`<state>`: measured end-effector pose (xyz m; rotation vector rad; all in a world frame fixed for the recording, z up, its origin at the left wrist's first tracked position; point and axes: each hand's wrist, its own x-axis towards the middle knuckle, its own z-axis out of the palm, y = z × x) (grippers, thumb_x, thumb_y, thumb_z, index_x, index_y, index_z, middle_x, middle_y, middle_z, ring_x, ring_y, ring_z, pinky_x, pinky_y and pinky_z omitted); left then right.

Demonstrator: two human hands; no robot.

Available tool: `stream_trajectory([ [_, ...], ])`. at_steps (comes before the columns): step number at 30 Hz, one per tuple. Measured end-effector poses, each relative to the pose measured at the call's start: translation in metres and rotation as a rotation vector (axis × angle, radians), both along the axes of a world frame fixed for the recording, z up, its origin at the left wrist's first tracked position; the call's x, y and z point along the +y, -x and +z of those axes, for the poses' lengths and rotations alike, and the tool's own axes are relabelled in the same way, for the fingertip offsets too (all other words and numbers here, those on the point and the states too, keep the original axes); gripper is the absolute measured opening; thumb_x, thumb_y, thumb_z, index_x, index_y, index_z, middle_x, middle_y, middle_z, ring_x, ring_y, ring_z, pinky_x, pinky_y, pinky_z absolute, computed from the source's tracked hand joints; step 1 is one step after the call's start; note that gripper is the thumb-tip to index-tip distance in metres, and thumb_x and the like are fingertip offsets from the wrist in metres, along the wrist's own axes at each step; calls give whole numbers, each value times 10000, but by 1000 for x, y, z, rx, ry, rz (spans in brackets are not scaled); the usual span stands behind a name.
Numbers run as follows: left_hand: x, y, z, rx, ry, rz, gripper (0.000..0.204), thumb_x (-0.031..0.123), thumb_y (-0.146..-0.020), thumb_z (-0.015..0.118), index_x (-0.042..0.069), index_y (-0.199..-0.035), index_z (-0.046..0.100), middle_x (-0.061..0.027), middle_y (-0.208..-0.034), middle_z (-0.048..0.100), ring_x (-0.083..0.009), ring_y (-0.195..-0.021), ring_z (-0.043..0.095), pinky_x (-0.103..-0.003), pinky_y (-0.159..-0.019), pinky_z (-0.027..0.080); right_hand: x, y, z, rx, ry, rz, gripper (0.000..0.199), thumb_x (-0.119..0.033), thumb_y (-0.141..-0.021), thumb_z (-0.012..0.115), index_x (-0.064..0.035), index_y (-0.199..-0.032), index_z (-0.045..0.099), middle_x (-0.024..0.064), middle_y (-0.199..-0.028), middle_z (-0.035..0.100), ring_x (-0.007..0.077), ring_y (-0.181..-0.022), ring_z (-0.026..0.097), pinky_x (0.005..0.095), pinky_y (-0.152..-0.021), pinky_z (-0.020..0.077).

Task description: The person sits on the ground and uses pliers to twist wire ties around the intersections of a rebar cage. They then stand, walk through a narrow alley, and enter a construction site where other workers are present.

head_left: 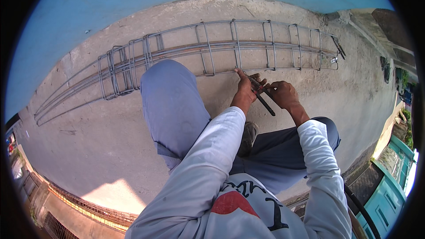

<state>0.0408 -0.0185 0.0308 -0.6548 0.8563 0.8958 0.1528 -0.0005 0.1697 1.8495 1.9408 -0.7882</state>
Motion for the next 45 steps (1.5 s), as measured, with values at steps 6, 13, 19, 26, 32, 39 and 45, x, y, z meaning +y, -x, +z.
stream_trajectory([
  [6,2,-6,2,22,9,-10,922,832,-808,212,-20,-896,555,-100,-662,553,-314,-746,679,-495,-658,618,-9,-11,-11,-33,-253,228,150,-167,-874,632,-129,-980,731,147,-940,711,331,-924,677,434,-794,533],
  [13,4,-4,-1,59,33,-59,916,837,-810,198,-4,-855,557,-91,-643,542,-299,-665,652,-510,-664,609,-33,-5,-6,69,-197,210,150,-111,-853,601,-91,-970,694,154,-738,674,366,-722,675,457,-666,529],
  [19,1,-9,-5,-21,-29,-17,683,708,-883,420,40,-800,534,-58,-611,502,-220,-511,508,-472,-644,580,-46,-4,-10,-78,-210,594,58,-107,-835,585,-100,-805,635,151,-698,673,272,-669,696,381,-589,532],
  [26,-2,-13,-24,-10,23,12,474,531,-915,595,95,-778,469,-8,-559,415,-187,-452,415,-387,-491,436,-33,21,4,-188,-5,500,149,-169,-840,604,-73,-942,657,156,-813,688,299,-763,696,407,-674,544],
  [32,6,-25,-14,112,189,-33,443,447,-932,626,86,-731,464,-17,-552,396,-185,-422,369,-385,-448,396,-64,26,-17,-195,34,111,390,-221,-912,554,10,-1223,504,239,-1132,598,378,-1156,555,486,-892,482],
  [39,8,-28,-14,270,181,-155,420,438,-889,689,104,-728,491,-8,-577,436,-183,-431,394,-385,-457,410,-65,-8,-77,-61,48,52,318,-272,-917,614,0,-1072,555,176,-896,644,348,-783,658,460,-687,524],
  [45,-14,8,-6,-26,-120,-86,331,398,-850,749,112,-834,583,1,-613,539,-161,-516,522,-342,-476,457,-46,-20,-67,645,932,-843,281,-301,-918,665,-30,-943,597,64,-787,612,185,-655,610,367,-564,488],
])
